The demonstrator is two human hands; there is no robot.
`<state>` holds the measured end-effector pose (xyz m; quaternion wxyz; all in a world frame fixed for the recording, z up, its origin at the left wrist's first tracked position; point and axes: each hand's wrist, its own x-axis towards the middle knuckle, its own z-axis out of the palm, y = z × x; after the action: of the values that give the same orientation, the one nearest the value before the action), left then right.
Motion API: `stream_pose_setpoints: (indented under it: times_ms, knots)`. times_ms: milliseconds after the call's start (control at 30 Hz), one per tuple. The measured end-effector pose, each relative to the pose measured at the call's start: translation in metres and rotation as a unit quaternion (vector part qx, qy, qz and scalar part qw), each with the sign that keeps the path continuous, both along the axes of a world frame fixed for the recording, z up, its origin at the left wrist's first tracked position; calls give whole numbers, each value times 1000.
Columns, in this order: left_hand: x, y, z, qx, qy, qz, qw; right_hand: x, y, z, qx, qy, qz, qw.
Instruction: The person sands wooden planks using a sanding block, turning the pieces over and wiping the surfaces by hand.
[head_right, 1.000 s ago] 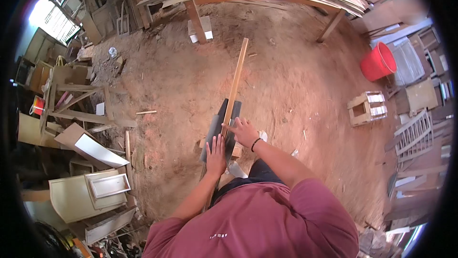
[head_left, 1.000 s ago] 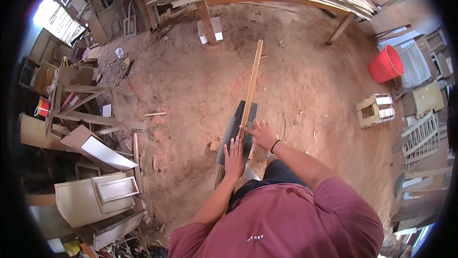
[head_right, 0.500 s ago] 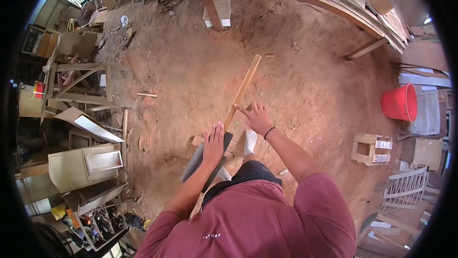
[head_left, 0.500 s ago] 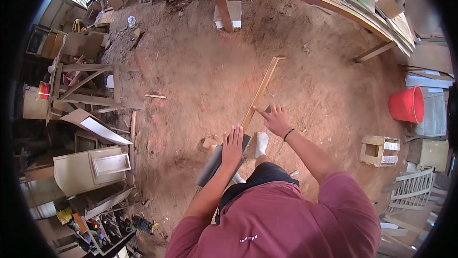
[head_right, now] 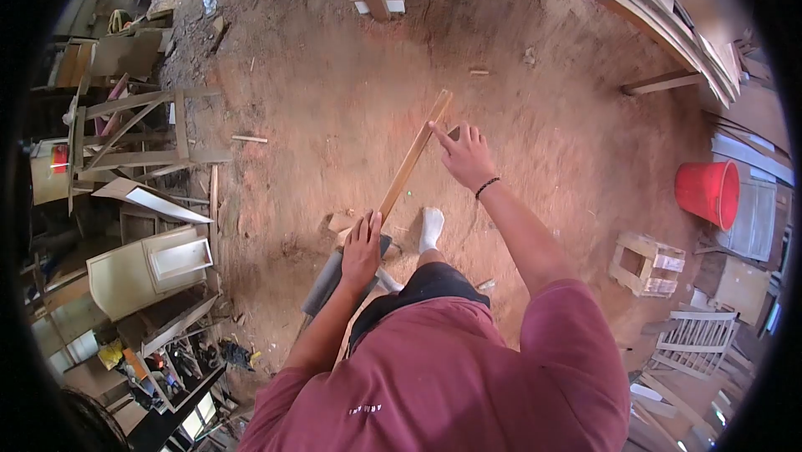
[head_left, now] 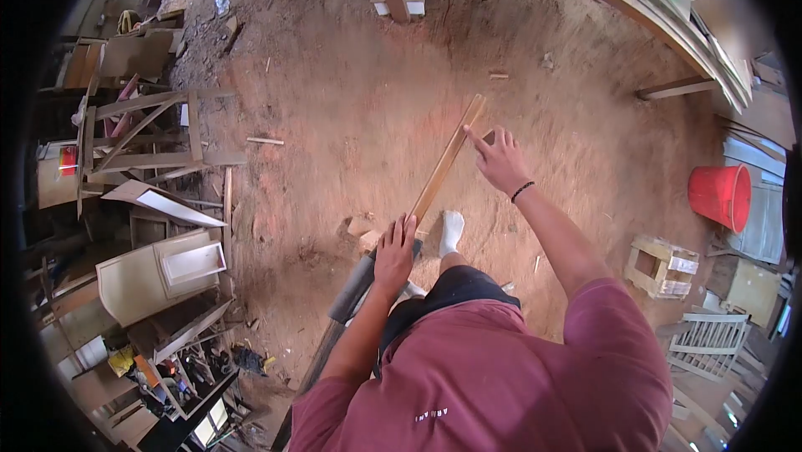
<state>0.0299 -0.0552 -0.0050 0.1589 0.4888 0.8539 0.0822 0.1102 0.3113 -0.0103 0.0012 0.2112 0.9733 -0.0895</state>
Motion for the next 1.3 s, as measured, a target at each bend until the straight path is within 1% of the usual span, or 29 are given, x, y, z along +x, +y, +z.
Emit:
stream_pose_setpoints:
  times_ms: [33,133,200,267,400,433,467,500,567,633,667,733,867,933,967,1000,1067,1133,1200,1233,1300]
  knots:
    - [0,0,1,24,24,-5,999,0,-12,3,-36,-11,1,999]
    - [-1,-1,3,-13,21,-15,1000,7,-60,-3,-51,4,40,998]
    - [-2,0,2,-8,31,-15,999,14,-92,5,-78,-10,42,996]
    - [-2,-2,2,-4,21,-13,1000,23,-121,9,-111,8,61,992]
    - [-4,-6,-4,9,2,-12,1000,35,-161,10,-116,10,86,989]
    - [-2,-9,-13,49,-4,14,999,36,-167,13,-143,-15,102,984]
    - [0,-13,-21,88,-11,40,995,38,-172,14,-144,-16,102,984]
    - [1,-13,-20,88,-12,41,995,40,-177,13,-134,-5,116,984]
    - [0,-11,-17,65,-53,77,994,42,-177,11,-122,5,131,984]
    - [-1,-9,-10,59,-63,78,993,36,-159,5,-75,10,126,989]
    - [-1,-8,-8,52,-73,79,993,32,-144,3,-75,9,128,989]
    - [-1,-9,-9,49,-67,78,993,21,-119,11,-80,-17,33,996]
    - [-2,-9,-13,39,-74,91,992,20,-133,17,-63,8,33,997]
    - [0,-12,-6,56,-59,104,991,27,-157,28,-164,8,187,969]
    - [0,-13,-1,74,-44,118,989,25,-164,27,-161,9,187,969]
    - [0,-17,4,76,-42,118,989,22,-170,22,-189,62,160,967]
    - [6,-35,15,62,-35,153,986,18,-187,15,-247,165,103,949]
    - [12,-53,19,48,-29,162,985,2,-211,23,-227,160,121,953]
    - [15,-67,17,-1,-44,177,983,-9,-233,29,-230,83,207,947]
    - [16,-70,15,3,-43,179,983,-10,-239,36,-185,76,220,955]
    - [19,-72,10,0,-34,175,984,-18,-228,19,-189,68,212,956]
